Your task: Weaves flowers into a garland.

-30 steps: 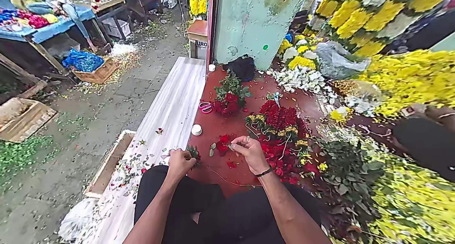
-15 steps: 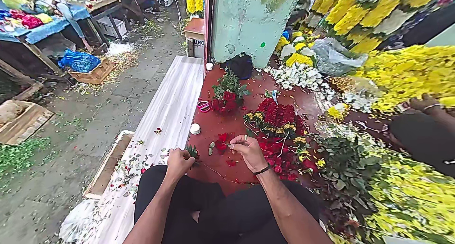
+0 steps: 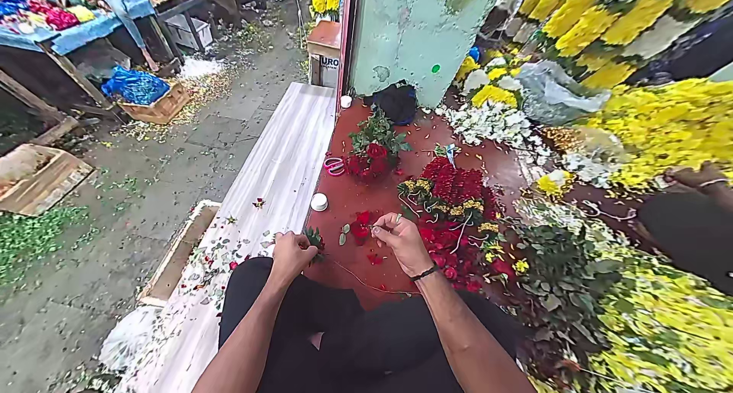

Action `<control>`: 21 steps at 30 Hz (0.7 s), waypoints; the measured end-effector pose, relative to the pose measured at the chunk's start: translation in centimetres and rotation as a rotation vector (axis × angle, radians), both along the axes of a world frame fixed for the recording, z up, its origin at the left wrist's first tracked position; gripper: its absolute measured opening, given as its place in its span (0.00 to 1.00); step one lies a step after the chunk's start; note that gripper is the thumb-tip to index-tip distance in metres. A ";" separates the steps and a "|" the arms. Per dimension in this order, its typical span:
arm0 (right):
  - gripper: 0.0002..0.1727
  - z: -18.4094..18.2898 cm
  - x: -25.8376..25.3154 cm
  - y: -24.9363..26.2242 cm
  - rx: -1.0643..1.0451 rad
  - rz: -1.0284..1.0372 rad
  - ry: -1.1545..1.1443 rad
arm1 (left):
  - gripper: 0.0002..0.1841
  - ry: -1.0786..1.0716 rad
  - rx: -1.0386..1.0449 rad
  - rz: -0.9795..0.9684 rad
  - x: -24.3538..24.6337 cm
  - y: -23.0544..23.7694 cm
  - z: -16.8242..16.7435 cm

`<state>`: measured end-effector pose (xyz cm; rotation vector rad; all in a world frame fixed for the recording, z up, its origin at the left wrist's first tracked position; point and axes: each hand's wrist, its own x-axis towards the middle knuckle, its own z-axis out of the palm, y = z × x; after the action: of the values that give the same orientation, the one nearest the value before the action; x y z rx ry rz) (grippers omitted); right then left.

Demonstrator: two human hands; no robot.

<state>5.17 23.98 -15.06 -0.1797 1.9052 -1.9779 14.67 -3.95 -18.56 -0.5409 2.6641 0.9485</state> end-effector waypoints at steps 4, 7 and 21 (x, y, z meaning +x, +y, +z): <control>0.08 -0.2 0.1 -0.2 0.053 -0.029 0.024 | 0.14 -0.006 0.011 0.016 0.0 0.0 0.1; 0.08 -0.2 0.2 -0.2 0.079 -0.011 0.016 | 0.14 -0.023 0.034 0.009 0.0 -0.1 0.1; 0.13 -3.3 2.9 -7.6 0.252 0.373 0.059 | 0.13 -0.123 0.253 -0.158 0.1 -0.2 -0.6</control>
<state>8.09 16.37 -18.35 -0.4881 1.9669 -1.4928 14.73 -4.10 -19.12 -0.3162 2.3904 1.1417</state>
